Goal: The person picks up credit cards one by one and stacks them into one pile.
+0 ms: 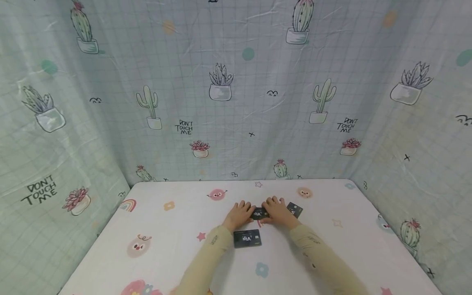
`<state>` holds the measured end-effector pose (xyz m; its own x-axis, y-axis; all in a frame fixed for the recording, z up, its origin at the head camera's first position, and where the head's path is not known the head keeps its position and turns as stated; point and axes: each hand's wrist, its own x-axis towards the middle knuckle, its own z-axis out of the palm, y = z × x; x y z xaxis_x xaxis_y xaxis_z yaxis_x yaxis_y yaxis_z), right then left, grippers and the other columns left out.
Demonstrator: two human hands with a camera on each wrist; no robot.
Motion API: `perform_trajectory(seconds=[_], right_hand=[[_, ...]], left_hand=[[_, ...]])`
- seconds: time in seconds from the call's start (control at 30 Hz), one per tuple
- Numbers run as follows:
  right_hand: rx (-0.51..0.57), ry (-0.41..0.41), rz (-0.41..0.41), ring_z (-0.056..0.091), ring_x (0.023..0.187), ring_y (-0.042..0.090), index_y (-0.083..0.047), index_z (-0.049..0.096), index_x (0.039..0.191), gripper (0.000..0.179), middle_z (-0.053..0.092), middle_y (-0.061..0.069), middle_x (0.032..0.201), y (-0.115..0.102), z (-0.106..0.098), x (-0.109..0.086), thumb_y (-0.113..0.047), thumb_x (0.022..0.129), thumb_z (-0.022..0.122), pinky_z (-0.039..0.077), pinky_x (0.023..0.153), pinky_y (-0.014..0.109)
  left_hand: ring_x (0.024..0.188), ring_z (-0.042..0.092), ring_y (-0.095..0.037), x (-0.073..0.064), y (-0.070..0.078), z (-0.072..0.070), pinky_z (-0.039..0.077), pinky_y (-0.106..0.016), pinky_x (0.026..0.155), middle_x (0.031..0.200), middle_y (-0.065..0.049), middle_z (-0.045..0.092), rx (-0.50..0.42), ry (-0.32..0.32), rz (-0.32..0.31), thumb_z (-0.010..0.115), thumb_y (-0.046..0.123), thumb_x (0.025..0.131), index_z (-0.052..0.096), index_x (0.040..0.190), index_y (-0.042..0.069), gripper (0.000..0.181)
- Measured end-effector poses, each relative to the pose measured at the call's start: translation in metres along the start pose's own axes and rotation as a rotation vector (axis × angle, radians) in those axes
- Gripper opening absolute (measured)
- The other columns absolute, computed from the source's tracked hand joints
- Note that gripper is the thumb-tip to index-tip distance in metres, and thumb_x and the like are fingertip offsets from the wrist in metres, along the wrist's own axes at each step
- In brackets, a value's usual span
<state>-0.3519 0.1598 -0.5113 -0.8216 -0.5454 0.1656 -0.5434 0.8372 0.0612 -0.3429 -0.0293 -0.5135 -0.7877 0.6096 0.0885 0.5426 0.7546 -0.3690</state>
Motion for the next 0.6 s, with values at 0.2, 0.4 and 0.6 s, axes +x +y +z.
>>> perform_trajectory(seconds=[0.2,0.4,0.6], right_hand=[[0.012,-0.016,0.015,0.044,0.099,0.028,-0.008,0.052,0.109,0.062,0.052,0.011,0.107,-0.002,0.0022,0.0022,-0.057,0.071,0.059,0.037,0.086,0.055],[0.012,0.024,-0.004,0.044,0.095,0.027,-0.007,0.051,0.106,0.061,0.052,0.011,0.104,-0.0043,-0.0017,-0.0008,-0.055,0.07,0.061,0.037,0.083,0.053],[-0.002,0.032,0.0,0.044,0.094,0.026,-0.007,0.052,0.109,0.062,0.052,0.009,0.105,-0.0066,-0.0036,-0.0017,-0.055,0.07,0.061,0.038,0.082,0.051]], left_hand=[[0.104,0.046,-0.017,-0.0012,0.0027,0.0011,0.044,-0.032,0.088,0.122,-0.002,0.048,0.018,0.021,-0.002,0.041,0.049,0.088,0.037,0.135,0.018,0.056],[0.111,0.045,-0.019,0.0002,0.0043,0.0005,0.041,-0.035,0.095,0.126,-0.003,0.046,0.071,0.018,-0.022,0.038,0.051,0.088,0.038,0.134,0.014,0.059],[0.105,0.045,-0.018,-0.0013,0.0039,0.0025,0.043,-0.034,0.091,0.119,-0.004,0.046,0.115,0.069,-0.024,0.04,0.054,0.086,0.045,0.128,0.014,0.058]])
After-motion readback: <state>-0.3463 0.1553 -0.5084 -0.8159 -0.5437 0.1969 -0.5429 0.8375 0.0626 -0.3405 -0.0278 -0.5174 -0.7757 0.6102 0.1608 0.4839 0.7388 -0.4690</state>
